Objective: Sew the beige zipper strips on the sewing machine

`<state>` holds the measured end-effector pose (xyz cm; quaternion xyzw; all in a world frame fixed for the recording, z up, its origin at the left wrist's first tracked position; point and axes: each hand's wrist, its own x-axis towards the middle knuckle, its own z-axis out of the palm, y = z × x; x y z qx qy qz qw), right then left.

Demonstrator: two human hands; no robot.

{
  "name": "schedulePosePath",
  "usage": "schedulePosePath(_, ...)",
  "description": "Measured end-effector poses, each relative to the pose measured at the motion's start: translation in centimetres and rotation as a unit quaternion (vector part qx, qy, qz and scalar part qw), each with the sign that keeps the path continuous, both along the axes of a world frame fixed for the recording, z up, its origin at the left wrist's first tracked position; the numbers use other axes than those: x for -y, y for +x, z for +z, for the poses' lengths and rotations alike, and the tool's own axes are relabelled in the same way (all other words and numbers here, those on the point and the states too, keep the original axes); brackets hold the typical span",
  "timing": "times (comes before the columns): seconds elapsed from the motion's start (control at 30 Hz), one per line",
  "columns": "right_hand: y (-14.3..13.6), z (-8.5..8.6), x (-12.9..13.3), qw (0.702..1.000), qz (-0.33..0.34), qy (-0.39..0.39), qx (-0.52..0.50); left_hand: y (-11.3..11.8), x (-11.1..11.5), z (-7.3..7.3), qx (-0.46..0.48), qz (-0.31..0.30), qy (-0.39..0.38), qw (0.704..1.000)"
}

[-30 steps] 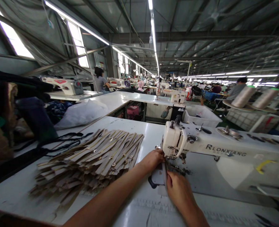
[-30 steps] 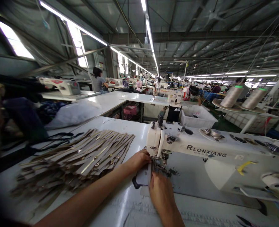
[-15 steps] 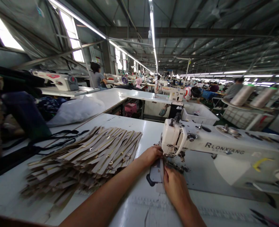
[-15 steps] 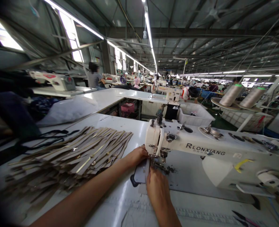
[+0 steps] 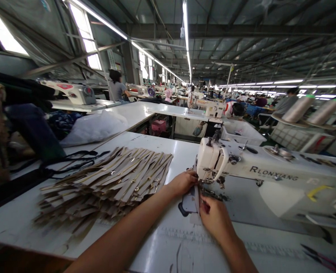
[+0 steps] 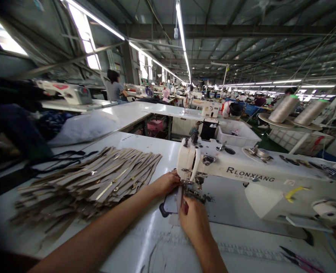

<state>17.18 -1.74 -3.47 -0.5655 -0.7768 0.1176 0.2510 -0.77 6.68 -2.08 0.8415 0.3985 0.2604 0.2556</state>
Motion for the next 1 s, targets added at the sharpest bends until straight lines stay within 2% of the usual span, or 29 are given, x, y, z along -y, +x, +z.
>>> schedulePosePath(0.1,0.2,0.1,0.0,1.0,0.012,-0.003,-0.005,-0.3,0.4,0.3,-0.038,-0.04,0.053,0.997)
schedulePosePath(0.4,0.0,0.5,0.2,1.0,0.027,-0.003,0.011,-0.6,0.8,0.5,-0.057,-0.053,0.06,0.995)
schedulePosePath(0.77,-0.7,0.2,0.3,0.998,0.002,0.014,0.055,-0.5,0.9,0.3,-0.083,-0.028,0.074,0.993)
schedulePosePath(0.93,-0.5,0.3,0.5,0.999,0.005,0.017,0.035,-0.6,2.2,1.4,-0.106,0.034,0.074,0.991)
schedulePosePath(1.0,-0.4,0.5,0.6,1.0,0.004,0.021,0.019,-0.6,2.7,2.0,-0.112,0.009,0.054,0.992)
